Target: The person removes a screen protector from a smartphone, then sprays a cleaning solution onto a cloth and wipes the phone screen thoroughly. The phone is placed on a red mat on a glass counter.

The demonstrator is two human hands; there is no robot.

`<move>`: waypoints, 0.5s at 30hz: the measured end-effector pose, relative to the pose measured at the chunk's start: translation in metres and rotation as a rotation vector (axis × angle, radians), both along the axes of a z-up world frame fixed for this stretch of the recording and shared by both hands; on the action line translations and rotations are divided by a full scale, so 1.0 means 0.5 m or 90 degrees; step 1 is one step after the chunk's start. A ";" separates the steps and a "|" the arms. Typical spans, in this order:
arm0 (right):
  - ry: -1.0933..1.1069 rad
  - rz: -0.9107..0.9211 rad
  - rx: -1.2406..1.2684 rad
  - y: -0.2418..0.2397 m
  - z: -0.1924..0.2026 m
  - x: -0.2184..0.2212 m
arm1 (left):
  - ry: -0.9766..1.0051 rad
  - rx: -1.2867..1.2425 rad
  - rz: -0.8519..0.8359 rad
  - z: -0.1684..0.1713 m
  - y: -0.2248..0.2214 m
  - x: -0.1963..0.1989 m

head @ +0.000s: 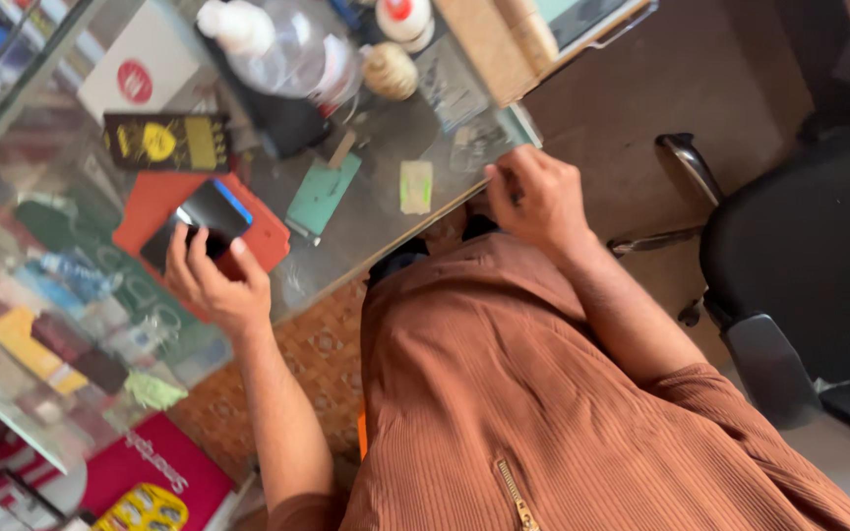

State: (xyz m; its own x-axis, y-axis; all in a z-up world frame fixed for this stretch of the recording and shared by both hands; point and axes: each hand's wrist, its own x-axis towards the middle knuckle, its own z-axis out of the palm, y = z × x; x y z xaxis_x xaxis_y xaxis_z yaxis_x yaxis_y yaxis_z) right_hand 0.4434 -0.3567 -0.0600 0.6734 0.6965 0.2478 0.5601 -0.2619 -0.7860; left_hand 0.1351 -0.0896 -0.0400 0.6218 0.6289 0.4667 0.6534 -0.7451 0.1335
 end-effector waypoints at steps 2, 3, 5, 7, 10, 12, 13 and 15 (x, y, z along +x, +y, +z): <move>-0.006 0.000 -0.012 0.001 0.007 0.004 | 0.000 0.018 0.002 -0.003 0.001 0.003; -0.013 0.000 -0.025 0.004 0.009 0.001 | 0.001 0.021 0.003 -0.004 0.002 0.001; -0.030 -0.001 -0.050 0.010 0.014 0.000 | 0.002 0.027 0.003 -0.006 0.001 -0.001; -0.050 0.012 -0.092 0.012 0.022 0.005 | -0.009 0.020 -0.017 -0.006 -0.001 -0.002; -0.076 0.036 -0.165 0.020 0.034 0.014 | -0.032 0.019 -0.047 -0.008 -0.003 0.003; -0.086 0.069 -0.179 0.030 0.039 0.003 | -0.040 0.007 -0.064 -0.006 -0.008 0.002; -0.087 0.092 -0.168 0.038 0.042 0.004 | -0.041 -0.008 -0.070 -0.001 -0.014 0.003; -0.083 0.148 -0.139 0.057 0.049 -0.008 | -0.050 -0.034 -0.092 0.008 -0.025 0.005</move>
